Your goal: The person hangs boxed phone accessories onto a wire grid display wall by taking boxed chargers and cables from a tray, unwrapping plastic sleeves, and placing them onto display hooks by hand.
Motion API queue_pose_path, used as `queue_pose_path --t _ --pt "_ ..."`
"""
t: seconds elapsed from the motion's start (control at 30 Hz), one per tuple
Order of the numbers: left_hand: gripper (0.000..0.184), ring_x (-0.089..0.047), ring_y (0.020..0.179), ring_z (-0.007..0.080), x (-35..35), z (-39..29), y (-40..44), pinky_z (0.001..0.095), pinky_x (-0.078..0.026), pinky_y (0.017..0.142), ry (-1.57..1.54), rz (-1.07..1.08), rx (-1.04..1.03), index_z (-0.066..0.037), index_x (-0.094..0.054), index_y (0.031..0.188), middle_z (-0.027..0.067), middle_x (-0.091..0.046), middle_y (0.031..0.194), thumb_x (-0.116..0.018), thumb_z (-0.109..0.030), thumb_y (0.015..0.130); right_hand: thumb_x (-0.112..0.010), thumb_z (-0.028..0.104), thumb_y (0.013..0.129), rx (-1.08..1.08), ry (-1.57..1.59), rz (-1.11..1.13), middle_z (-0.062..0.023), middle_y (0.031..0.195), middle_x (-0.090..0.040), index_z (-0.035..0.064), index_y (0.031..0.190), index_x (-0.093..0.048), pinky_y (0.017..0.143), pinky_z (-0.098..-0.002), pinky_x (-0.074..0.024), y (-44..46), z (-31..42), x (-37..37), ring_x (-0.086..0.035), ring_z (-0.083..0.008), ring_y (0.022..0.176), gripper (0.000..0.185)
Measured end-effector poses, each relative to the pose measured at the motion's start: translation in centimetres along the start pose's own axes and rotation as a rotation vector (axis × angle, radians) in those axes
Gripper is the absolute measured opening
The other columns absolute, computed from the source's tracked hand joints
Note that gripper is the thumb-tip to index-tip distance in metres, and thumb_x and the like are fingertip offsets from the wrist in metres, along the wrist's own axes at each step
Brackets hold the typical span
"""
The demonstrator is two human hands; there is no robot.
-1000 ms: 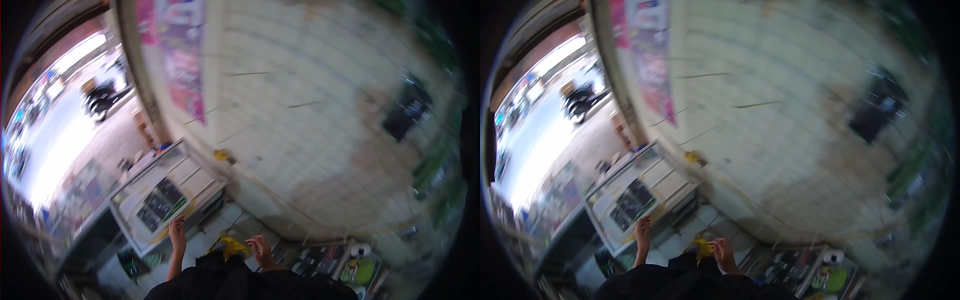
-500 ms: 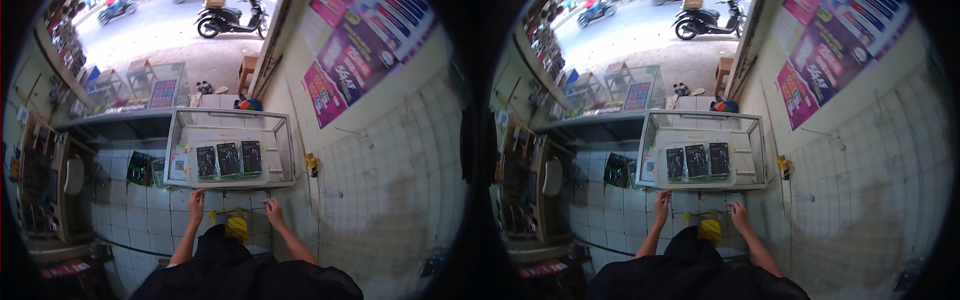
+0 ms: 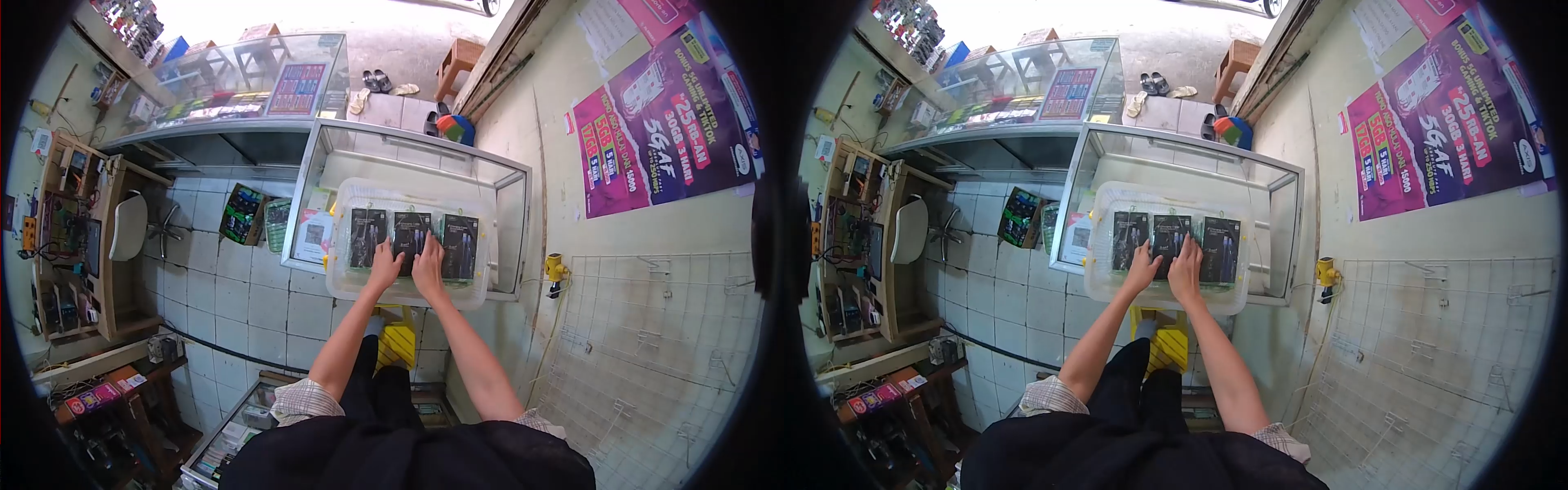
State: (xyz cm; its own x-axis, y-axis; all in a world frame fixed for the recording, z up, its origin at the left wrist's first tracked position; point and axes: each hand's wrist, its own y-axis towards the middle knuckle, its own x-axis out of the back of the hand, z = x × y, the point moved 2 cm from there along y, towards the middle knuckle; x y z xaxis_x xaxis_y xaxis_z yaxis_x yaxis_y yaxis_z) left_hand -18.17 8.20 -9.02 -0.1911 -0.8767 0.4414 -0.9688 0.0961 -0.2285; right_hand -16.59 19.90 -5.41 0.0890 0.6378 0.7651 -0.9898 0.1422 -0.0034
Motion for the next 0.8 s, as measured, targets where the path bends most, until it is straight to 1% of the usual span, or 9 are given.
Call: queue_pose_path --t 0.07,0.2,0.27,0.33,0.43,0.47,0.53,0.63,0.8 --pt "0.051 -0.044 0.102 0.0380 -0.5 -0.1 0.0 0.0403 -0.036 0.089 0.066 -0.060 0.103 0.004 -0.037 0.122 0.0222 -0.045 0.110 -0.056 -0.013 0.078 -0.049 -0.002 0.076 0.051 -0.036 0.029 -0.0270 0.127 -0.028 -0.0053 0.131 -0.018 0.096 -0.0449 -0.0287 -0.1 -0.4 -0.5 -0.030 -0.0396 0.115 0.063" --pt "0.047 -0.045 0.101 0.0375 0.4 -1.0 -0.7 0.0407 -0.036 0.087 0.132 -0.128 0.052 0.004 -0.038 0.120 0.0212 -0.046 0.108 -0.055 -0.008 0.078 -0.048 -0.004 0.075 -0.026 0.022 0.021 -0.0240 0.120 -0.033 -0.0027 0.133 -0.017 0.096 -0.0432 -0.0286 -0.3 0.6 0.1 -0.034 -0.0378 0.111 0.065" --pt "0.044 -0.047 0.099 0.0359 1.6 -2.4 -1.2 0.0398 -0.038 0.085 -0.024 -0.256 -0.027 0.004 -0.038 0.118 0.0200 -0.046 0.106 -0.053 -0.001 0.077 -0.051 -0.003 0.074 -0.160 0.342 -0.006 -0.0186 0.111 -0.037 0.0016 0.134 -0.018 0.096 -0.0391 -0.0278 -0.4 1.5 0.8 -0.035 -0.0323 0.109 0.069" --pt "0.044 -0.049 0.095 0.0324 2.5 -3.2 -1.5 0.0365 -0.039 0.084 -0.089 -0.269 -0.040 0.003 -0.038 0.119 0.0179 -0.046 0.105 -0.051 0.004 0.077 -0.052 -0.001 0.075 -0.106 0.362 -0.052 -0.0168 0.108 -0.036 0.0026 0.135 -0.018 0.095 -0.0380 -0.0293 -0.7 3.0 1.9 -0.037 -0.0303 0.107 0.069" --pt "0.041 -0.055 0.085 0.0158 4.1 -5.1 -2.6 0.0256 -0.046 0.072 -0.270 -0.227 -0.157 -0.001 -0.040 0.118 0.0088 -0.050 0.101 -0.051 0.008 0.079 -0.053 0.003 0.077 -0.005 0.391 -0.142 -0.0156 0.106 -0.036 0.0032 0.135 -0.016 0.092 -0.0370 -0.0309 -1.3 5.5 5.7 -0.039 -0.0284 0.103 0.069" --pt "0.041 -0.055 0.085 0.0158 4.6 -6.2 -3.1 0.0256 -0.046 0.072 -0.273 -0.221 -0.182 -0.001 -0.040 0.118 0.0088 -0.050 0.101 -0.051 0.008 0.079 -0.054 0.006 0.079 0.041 0.397 -0.179 -0.0161 0.105 -0.036 0.0028 0.135 -0.015 0.091 -0.0371 -0.0311 -1.5 6.2 7.5 -0.040 -0.0283 0.100 0.069" --pt "0.040 -0.054 0.087 0.0138 6.5 -11.0 -4.7 0.0255 -0.045 0.074 -0.418 -0.068 -0.209 -0.002 -0.040 0.118 0.0085 -0.052 0.099 -0.052 0.006 0.081 -0.058 0.015 0.080 0.049 0.454 -0.255 -0.0150 0.103 -0.037 0.0023 0.136 -0.015 0.090 -0.0371 -0.0306 -1.9 7.2 11.1 -0.040 -0.0272 0.098 0.071" --pt "0.038 -0.053 0.092 0.0125 7.5 -17.6 -6.2 0.0261 -0.044 0.080 -0.473 0.100 -0.322 -0.003 -0.040 0.117 0.0081 -0.052 0.099 -0.051 0.005 0.082 -0.062 0.029 0.079 0.026 0.250 -0.379 -0.0139 0.105 -0.034 0.0015 0.135 -0.018 0.090 -0.0362 -0.0291 -3.4 9.5 18.8 -0.035 -0.0274 0.102 0.076" --pt "0.034 -0.049 0.100 0.0122 6.6 -28.5 -9.9 0.0261 -0.041 0.087 -0.599 0.420 -0.477 -0.003 -0.041 0.115 0.0048 -0.051 0.101 -0.049 0.005 0.083 -0.064 0.026 0.076 0.195 0.077 -0.666 -0.0166 0.118 -0.031 -0.0017 0.127 -0.028 0.097 -0.0396 -0.0253 -8.0 11.6 30.3 -0.030 -0.0294 0.114 0.068"
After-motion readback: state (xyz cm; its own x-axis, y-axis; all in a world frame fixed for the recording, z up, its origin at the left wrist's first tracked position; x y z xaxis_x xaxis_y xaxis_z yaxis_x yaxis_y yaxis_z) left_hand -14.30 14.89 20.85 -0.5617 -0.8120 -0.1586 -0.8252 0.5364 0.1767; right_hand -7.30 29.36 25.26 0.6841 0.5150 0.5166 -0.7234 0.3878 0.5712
